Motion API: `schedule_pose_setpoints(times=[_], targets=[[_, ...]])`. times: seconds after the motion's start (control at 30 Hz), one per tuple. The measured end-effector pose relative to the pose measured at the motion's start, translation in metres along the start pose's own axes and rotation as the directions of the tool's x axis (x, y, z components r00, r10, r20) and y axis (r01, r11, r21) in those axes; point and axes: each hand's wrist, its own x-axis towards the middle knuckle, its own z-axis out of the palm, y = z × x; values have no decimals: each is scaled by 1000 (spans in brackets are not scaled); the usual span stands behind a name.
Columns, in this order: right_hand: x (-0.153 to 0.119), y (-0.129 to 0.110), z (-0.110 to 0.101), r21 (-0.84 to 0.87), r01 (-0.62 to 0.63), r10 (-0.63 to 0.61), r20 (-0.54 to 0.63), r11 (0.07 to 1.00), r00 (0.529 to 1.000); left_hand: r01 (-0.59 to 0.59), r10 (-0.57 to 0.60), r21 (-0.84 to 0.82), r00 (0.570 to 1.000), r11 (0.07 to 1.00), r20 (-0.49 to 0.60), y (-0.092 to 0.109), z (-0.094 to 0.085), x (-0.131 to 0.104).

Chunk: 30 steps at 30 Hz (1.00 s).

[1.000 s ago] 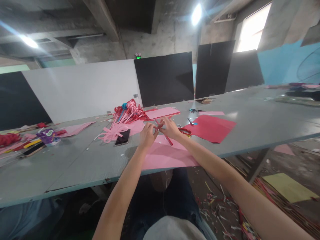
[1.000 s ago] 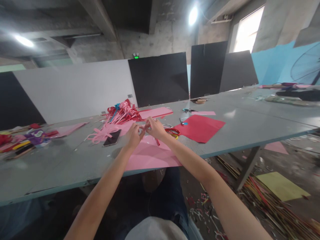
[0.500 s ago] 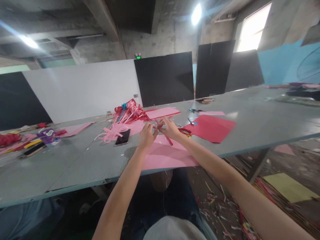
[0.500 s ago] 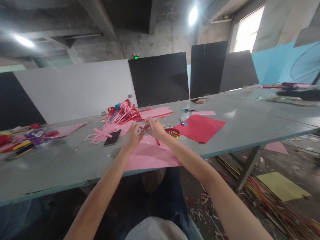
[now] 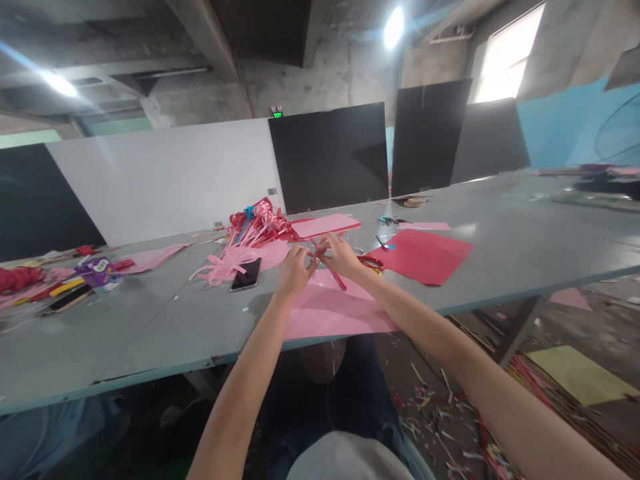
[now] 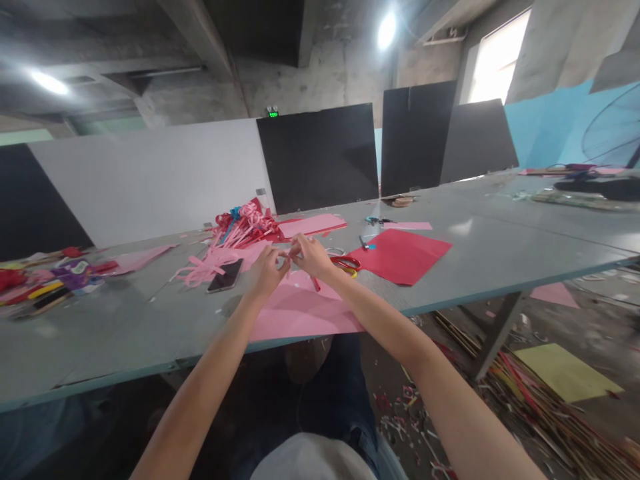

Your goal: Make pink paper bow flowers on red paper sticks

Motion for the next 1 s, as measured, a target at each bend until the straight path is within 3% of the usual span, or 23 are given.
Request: schedule_pose_setpoints(times=[0.7,1.0], targets=[[-2,1,0,22,3,-3,5,1000,1000,40,-39,-12,997,999,66,6,-7,1],[-1,0,0,44,9,-11,42,999,999,49,-48,-29,998,998,40,4,-6,1]])
